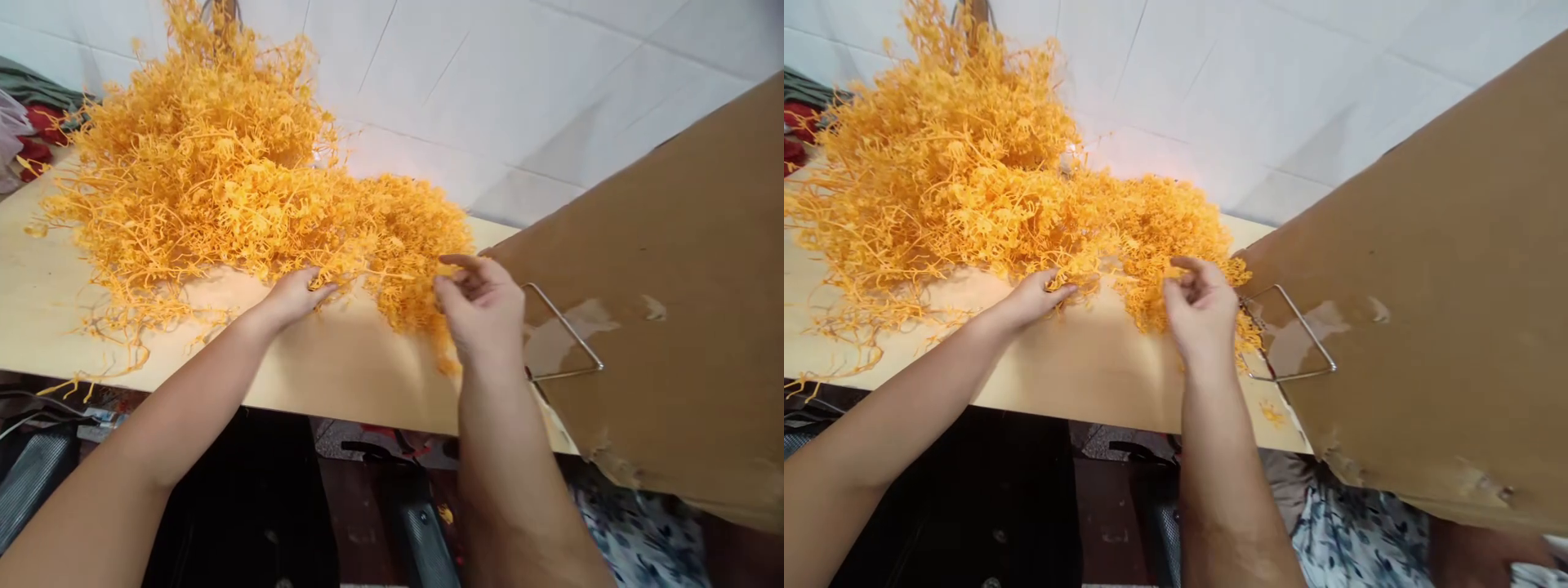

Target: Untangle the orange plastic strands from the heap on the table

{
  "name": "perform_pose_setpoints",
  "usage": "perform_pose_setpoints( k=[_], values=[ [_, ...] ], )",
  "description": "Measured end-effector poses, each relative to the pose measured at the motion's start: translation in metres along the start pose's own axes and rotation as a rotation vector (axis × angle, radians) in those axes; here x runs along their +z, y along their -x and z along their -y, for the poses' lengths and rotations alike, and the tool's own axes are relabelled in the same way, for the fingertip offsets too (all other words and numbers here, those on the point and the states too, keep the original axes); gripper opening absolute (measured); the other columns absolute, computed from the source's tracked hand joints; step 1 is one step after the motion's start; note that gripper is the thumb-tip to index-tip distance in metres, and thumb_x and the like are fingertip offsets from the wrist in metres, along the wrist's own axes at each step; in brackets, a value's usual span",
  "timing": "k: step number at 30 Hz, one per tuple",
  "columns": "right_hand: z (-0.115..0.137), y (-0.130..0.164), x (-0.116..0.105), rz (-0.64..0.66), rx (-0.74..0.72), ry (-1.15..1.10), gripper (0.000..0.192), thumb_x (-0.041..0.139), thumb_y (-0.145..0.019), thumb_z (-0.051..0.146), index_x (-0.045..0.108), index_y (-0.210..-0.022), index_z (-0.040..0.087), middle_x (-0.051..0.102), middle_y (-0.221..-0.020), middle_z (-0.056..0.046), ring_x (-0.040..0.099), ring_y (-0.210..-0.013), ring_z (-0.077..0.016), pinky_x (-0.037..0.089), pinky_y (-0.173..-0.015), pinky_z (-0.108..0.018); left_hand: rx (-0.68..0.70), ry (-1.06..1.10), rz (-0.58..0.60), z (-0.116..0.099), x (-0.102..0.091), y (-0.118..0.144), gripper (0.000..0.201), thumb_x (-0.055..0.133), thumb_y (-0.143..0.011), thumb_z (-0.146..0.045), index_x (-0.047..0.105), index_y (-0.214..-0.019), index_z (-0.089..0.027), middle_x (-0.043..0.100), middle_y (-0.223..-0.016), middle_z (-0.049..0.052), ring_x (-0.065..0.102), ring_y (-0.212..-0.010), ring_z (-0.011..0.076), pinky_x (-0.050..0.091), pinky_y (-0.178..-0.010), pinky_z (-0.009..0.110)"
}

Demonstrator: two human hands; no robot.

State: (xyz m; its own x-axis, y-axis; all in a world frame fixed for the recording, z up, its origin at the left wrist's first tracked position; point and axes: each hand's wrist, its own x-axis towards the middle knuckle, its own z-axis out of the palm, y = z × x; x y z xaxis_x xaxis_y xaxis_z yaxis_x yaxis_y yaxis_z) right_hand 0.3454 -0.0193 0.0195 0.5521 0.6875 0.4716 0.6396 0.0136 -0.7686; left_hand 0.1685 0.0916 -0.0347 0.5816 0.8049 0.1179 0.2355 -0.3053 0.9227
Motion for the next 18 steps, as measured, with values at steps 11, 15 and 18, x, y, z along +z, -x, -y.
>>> perform_pose_setpoints(
  k=[11,15,18],
  values=[
    [-0.058,-0.038,-0.002,-0.198,0.262,-0.008,0.025,0.054,-0.068,0.01,0.062,-0.092,0.01,0.066,-0.083,-0.019,0.061,-0.068,-0.018,0.046,-0.063,-0.031,0.001,-0.389,-0.03,-0.012,0.002,0.005,0.032,0.046,-0.076,-0.043,0.062,-0.088,-0.017,0.064,-0.076,0.006,0.057,-0.075,0.0191,0.042,-0.07,0.029],
    [-0.062,-0.047,-0.005,-0.222,0.23,0.175,0.024,0.052,-0.073,0.019,0.064,-0.091,0.009,0.066,-0.081,-0.018,0.06,-0.067,-0.0186,0.045,-0.066,-0.033,0.004,-0.436,-0.016,-0.014,0.001,0.006,0.03,0.045,-0.077,-0.042,0.06,-0.084,-0.017,0.062,-0.073,0.006,0.055,-0.071,0.0182,0.04,-0.067,0.028],
    [-0.061,-0.05,-0.007,-0.23,0.218,0.389,0.032,0.051,-0.072,0.018,0.061,-0.103,0.013,0.065,-0.082,-0.013,0.057,-0.071,-0.0193,0.043,-0.072,-0.036,-0.005,-0.461,0.009,-0.016,0.0,0.006,0.028,0.044,-0.077,-0.04,0.059,-0.084,-0.017,0.062,-0.076,0.005,0.055,-0.07,0.0171,0.039,-0.065,0.028]
  ],
)
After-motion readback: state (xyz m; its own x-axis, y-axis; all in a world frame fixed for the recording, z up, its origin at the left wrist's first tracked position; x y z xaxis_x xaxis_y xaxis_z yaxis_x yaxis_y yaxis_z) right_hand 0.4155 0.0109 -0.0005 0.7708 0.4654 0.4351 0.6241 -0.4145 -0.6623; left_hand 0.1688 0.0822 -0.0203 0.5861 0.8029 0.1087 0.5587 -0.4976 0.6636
